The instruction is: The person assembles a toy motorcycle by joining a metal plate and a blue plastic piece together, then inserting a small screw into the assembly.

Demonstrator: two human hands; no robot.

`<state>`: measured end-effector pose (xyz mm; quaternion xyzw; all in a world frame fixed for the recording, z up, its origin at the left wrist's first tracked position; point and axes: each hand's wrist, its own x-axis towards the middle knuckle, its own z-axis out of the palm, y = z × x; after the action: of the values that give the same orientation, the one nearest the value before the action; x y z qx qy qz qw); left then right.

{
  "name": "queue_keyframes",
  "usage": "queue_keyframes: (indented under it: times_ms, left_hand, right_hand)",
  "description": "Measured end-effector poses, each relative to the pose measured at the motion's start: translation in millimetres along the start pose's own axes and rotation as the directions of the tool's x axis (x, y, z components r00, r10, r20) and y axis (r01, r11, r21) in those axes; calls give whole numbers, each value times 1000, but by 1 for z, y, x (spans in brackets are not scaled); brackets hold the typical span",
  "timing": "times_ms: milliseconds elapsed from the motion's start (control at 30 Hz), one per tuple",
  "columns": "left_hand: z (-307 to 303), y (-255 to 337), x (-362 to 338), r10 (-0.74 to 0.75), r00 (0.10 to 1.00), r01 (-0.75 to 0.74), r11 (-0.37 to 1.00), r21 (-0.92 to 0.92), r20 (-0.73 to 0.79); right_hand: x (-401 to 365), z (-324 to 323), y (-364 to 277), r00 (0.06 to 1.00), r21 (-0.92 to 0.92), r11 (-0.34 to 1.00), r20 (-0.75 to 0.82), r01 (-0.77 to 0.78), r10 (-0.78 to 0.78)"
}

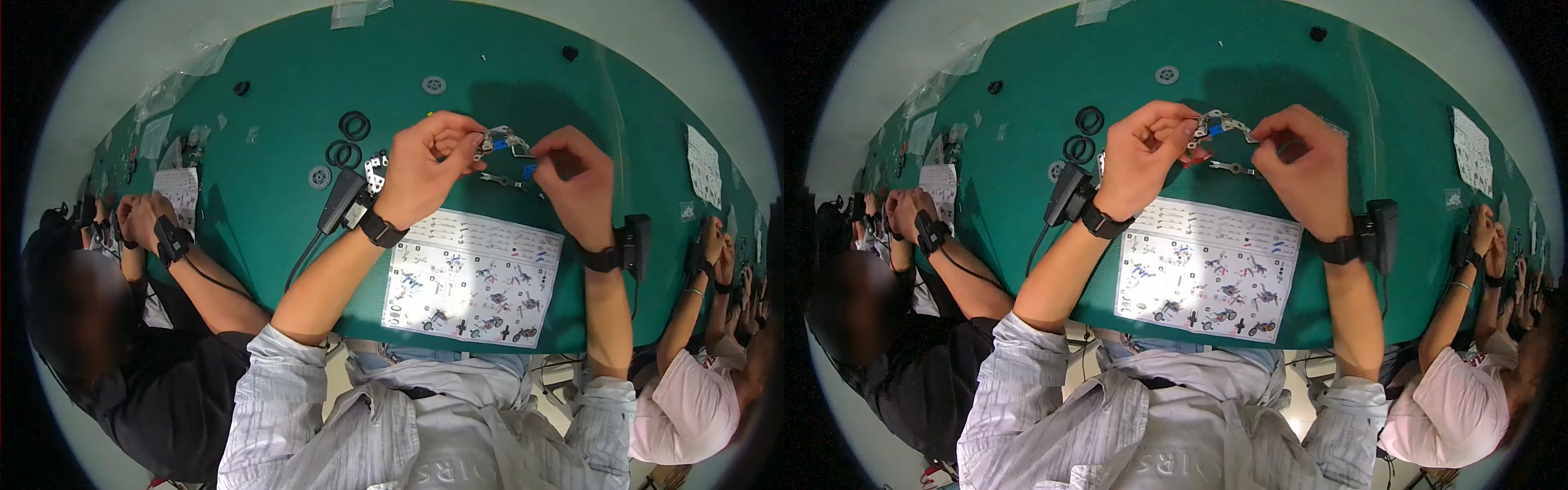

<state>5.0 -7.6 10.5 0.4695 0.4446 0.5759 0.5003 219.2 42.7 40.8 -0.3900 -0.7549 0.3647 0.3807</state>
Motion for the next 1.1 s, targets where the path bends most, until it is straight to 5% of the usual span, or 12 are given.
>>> queue_keyframes:
  times_ms: [67, 233, 533, 833, 933, 1100]
  left_hand:
    - [-3, 0, 1, 3, 1000, -3, 1000, 2, -22]
    - [-4, 6, 4, 7, 993, -3, 1000, 28, -117]
    - [-9, -7, 6, -40, 995, 40, 999, -1, -90]
    - [-3, -6, 4, -53, 994, 50, 998, -33, -94]
    - [-3, -6, 4, -33, 996, 32, 999, -15, -88]
    - [-2, -5, 2, -40, 995, 42, 999, 24, -94]
  right_hand:
    - [-2, 9, 4, 999, -134, 990, 3, 35, -35]
    - [-12, 1, 6, 977, -158, 985, 190, -70, 100]
    - [-15, 3, -2, 922, -199, 980, 378, -9, 85]
    - [-15, 3, 5, 946, -237, 965, 324, 112, -30]
    - [-17, 4, 3, 956, -224, 975, 285, -3, 68]
    - [-18, 1, 7, 959, -243, 969, 282, 46, 26]
